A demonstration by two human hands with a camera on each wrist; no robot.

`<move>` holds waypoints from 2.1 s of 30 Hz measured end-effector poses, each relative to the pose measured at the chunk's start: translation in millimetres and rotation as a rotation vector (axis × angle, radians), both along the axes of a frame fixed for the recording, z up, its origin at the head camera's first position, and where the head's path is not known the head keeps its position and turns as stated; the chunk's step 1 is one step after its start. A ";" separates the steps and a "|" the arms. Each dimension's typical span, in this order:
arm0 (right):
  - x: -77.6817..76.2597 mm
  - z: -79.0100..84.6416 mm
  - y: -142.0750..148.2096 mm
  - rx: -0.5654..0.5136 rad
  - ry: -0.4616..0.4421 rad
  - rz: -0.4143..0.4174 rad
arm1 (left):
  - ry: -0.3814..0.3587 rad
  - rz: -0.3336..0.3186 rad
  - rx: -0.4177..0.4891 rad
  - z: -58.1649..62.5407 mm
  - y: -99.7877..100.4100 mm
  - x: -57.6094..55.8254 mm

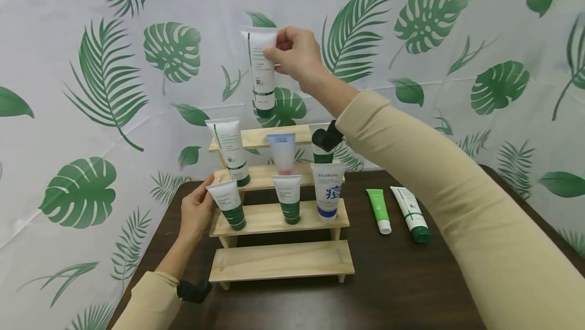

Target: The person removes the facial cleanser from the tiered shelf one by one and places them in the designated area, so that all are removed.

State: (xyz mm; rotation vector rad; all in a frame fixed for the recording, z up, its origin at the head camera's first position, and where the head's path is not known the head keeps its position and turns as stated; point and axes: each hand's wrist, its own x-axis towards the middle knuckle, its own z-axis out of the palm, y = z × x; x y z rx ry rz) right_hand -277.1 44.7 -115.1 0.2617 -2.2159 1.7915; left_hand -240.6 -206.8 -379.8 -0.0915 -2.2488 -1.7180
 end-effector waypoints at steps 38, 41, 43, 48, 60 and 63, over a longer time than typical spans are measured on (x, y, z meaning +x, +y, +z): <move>52.2 -122.7 266.2 0.188 -0.145 -0.282 | -0.011 0.008 -0.006 -4.7 1.3 -3.1; 56.3 -142.6 284.9 0.238 -0.174 -0.301 | -0.014 0.011 -0.003 -4.1 1.2 -2.9; 58.9 -155.2 296.7 0.267 -0.207 -0.301 | -0.017 0.016 -0.003 -3.3 1.2 -3.0; 62.3 -187.6 322.3 0.317 -0.299 -0.314 | -0.021 0.015 -0.001 -1.6 0.7 -2.9; 54.5 -262.8 365.3 0.422 -0.514 -0.291 | -0.028 0.024 -0.026 -1.6 0.1 -3.4; 52.0 -274.4 370.9 0.417 -0.542 -0.276 | -0.029 0.020 -0.028 -2.2 0.4 -3.4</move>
